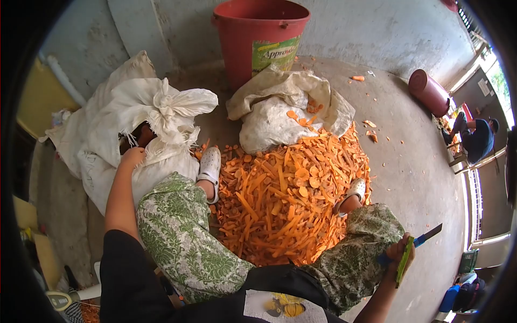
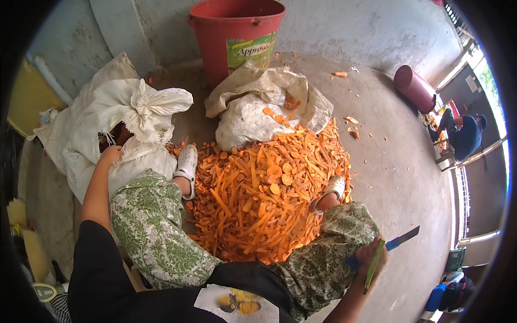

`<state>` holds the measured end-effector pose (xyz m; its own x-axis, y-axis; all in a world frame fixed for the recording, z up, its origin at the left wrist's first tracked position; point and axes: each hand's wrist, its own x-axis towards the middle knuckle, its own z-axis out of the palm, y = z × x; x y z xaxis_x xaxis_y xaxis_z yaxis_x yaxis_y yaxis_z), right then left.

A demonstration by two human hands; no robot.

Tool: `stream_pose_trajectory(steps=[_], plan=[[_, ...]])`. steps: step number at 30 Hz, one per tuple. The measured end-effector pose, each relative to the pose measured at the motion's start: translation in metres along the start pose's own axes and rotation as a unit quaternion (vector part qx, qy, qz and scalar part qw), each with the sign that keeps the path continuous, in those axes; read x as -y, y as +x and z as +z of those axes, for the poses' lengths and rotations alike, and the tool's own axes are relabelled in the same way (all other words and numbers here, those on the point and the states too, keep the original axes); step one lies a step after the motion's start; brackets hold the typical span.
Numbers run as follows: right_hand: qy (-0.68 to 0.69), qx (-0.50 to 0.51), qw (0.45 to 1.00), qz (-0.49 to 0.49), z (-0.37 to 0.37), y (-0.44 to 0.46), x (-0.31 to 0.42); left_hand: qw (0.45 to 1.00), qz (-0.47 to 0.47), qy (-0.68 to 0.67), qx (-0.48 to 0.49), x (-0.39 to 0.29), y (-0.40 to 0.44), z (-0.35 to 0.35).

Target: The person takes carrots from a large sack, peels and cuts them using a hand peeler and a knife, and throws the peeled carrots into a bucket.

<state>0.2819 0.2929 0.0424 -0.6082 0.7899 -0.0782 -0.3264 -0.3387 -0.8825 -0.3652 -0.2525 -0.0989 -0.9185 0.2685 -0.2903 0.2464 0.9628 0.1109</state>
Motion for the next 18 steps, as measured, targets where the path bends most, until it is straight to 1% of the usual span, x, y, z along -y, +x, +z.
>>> stream_pose_trajectory(steps=[1, 2, 3, 4, 5, 6, 7, 8, 9, 10, 11, 12, 13, 15, 16, 17, 18], plan=[[-0.015, 0.004, 1.0, 0.009, 0.002, 0.001, 0.001, 0.999, -0.015, -0.021, 0.02, -0.003, -0.006, -0.001], [-0.017, 0.003, 1.0, 0.011, 0.006, 0.003, 0.002, 0.999, 0.012, -0.026, 0.03, -0.003, -0.009, -0.005], [-0.015, -0.025, 0.999, 0.021, 0.012, 0.006, 0.001, 0.999, 0.012, -0.026, 0.032, 0.0, -0.004, -0.005], [-0.014, -0.051, 0.998, 0.032, 0.018, 0.01, -0.001, 0.996, 0.037, -0.038, 0.076, 0.014, 0.008, -0.002], [-0.015, -0.047, 0.998, 0.034, 0.025, 0.017, -0.004, 0.99, 0.062, -0.052, 0.118, 0.028, 0.019, -0.001], [-0.032, -0.034, 0.998, 0.05, 0.034, 0.024, -0.008, 0.992, 0.036, -0.06, 0.103, 0.055, 0.045, 0.02], [-0.05, -0.022, 0.996, 0.066, 0.042, 0.03, -0.012, 0.992, 0.034, -0.061, 0.103, 0.057, 0.05, 0.026], [-0.066, -0.012, 0.994, 0.083, 0.048, 0.034, -0.016, 0.983, -0.032, -0.165, 0.078, 0.06, 0.053, 0.029], [-0.067, -0.012, 0.994, 0.082, 0.052, 0.037, -0.019, 0.957, -0.096, -0.268, 0.051, 0.061, 0.059, 0.035], [-0.111, -0.04, 0.988, 0.097, 0.055, 0.041, -0.021, 0.956, -0.099, -0.271, 0.053, 0.068, 0.072, 0.048], [-0.155, -0.066, 0.979, 0.113, 0.057, 0.046, -0.024, 0.97, -0.111, -0.211, 0.054, 0.078, 0.085, 0.059], [-0.108, -0.054, 0.984, 0.128, 0.058, 0.047, -0.023, 0.98, -0.12, -0.149, 0.054, 0.086, 0.096, 0.067], [-0.107, -0.054, 0.984, 0.128, 0.058, 0.048, -0.022, 0.98, -0.121, -0.148, 0.054, 0.089, 0.102, 0.071], [-0.092, -0.078, 0.986, 0.116, 0.057, 0.051, -0.024, 0.984, -0.172, -0.043, -0.008, 0.085, 0.115, 0.068], [-0.099, -0.056, 0.987, 0.112, 0.053, 0.053, -0.026, 0.98, -0.197, 0.009, -0.037, 0.081, 0.118, 0.067], [-0.1, -0.057, 0.987, 0.112, 0.053, 0.053, -0.027, 0.98, -0.197, 0.008, -0.036, 0.077, 0.12, 0.069], [-0.121, -0.063, 0.983, 0.119, 0.053, 0.053, -0.029, 0.983, -0.165, 0.04, -0.065, 0.054, 0.105, 0.057]])
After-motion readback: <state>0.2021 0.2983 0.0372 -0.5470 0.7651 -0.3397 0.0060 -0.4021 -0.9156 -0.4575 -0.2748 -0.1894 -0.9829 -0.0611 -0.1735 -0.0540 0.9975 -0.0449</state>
